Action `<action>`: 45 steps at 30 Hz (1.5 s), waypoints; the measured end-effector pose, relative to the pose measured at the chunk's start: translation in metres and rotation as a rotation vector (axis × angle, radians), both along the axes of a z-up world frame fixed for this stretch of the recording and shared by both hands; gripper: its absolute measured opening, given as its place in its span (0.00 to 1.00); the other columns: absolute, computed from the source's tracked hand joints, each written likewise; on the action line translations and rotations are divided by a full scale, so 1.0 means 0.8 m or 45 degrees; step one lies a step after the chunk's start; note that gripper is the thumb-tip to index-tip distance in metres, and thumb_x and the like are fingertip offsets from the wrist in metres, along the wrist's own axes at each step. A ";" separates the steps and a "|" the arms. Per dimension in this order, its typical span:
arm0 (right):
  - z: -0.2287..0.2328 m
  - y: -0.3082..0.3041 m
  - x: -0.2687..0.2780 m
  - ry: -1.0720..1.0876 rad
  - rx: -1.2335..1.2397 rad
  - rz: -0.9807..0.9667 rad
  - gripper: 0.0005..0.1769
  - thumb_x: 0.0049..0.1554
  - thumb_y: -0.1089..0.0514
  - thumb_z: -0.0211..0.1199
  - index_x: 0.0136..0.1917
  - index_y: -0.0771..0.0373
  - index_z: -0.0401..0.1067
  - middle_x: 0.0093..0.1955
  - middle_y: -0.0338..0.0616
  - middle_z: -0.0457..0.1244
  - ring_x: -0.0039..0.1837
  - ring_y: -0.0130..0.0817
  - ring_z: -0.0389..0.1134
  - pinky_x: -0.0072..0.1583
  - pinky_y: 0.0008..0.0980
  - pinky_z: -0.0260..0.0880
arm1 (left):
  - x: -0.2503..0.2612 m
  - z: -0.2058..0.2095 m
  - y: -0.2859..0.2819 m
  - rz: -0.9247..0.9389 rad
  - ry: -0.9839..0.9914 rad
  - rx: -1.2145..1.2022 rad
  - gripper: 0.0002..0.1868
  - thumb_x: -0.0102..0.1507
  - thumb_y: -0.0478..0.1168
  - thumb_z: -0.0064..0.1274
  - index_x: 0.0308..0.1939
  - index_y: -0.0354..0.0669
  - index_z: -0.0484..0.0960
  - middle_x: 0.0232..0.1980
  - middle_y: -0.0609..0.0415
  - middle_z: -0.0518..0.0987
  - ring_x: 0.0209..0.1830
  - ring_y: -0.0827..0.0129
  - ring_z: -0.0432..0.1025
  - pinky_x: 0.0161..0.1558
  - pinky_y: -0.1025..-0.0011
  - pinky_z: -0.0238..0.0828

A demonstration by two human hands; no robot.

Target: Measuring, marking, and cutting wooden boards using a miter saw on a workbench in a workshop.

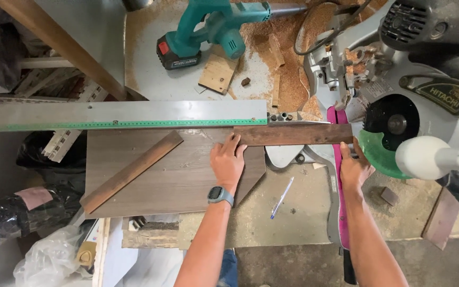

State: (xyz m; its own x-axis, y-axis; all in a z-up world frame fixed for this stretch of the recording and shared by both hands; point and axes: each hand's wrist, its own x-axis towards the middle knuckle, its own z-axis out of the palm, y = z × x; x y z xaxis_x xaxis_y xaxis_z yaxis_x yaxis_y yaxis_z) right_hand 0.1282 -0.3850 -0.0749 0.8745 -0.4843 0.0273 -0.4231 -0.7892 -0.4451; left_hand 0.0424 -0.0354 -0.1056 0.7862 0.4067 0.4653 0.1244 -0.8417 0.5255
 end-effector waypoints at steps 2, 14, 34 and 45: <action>-0.010 -0.005 0.000 -0.008 -0.001 0.001 0.30 0.59 0.25 0.61 0.70 0.33 0.72 0.63 0.60 0.67 0.68 0.57 0.64 0.64 0.44 0.56 | -0.002 0.010 0.000 -0.004 0.012 0.028 0.19 0.62 0.52 0.69 0.55 0.57 0.87 0.56 0.58 0.86 0.37 0.68 0.74 0.40 0.67 0.76; -0.027 -0.009 0.021 0.324 -0.231 -0.023 0.57 0.64 0.18 0.48 0.70 0.79 0.66 0.71 0.72 0.60 0.76 0.57 0.58 0.75 0.53 0.48 | 0.014 0.037 -0.010 -0.359 0.054 0.476 0.22 0.62 0.48 0.60 0.56 0.40 0.81 0.61 0.40 0.76 0.53 0.50 0.71 0.54 0.52 0.66; 0.425 -0.009 -0.141 -1.352 0.434 0.291 0.27 0.55 0.77 0.57 0.68 0.74 0.63 0.64 0.57 0.57 0.63 0.49 0.60 0.65 0.43 0.66 | 0.042 0.025 -0.063 -0.116 0.479 0.596 0.41 0.64 0.62 0.60 0.71 0.36 0.72 0.67 0.39 0.72 0.67 0.40 0.65 0.50 0.44 0.77; 0.537 0.018 -0.045 -0.198 0.592 0.468 0.27 0.65 0.65 0.48 0.30 0.46 0.42 0.30 0.29 0.45 0.31 0.25 0.44 0.45 0.27 0.60 | 0.050 0.053 -0.061 -0.170 0.725 0.287 0.36 0.67 0.57 0.55 0.71 0.38 0.70 0.68 0.40 0.68 0.71 0.41 0.59 0.54 0.41 0.73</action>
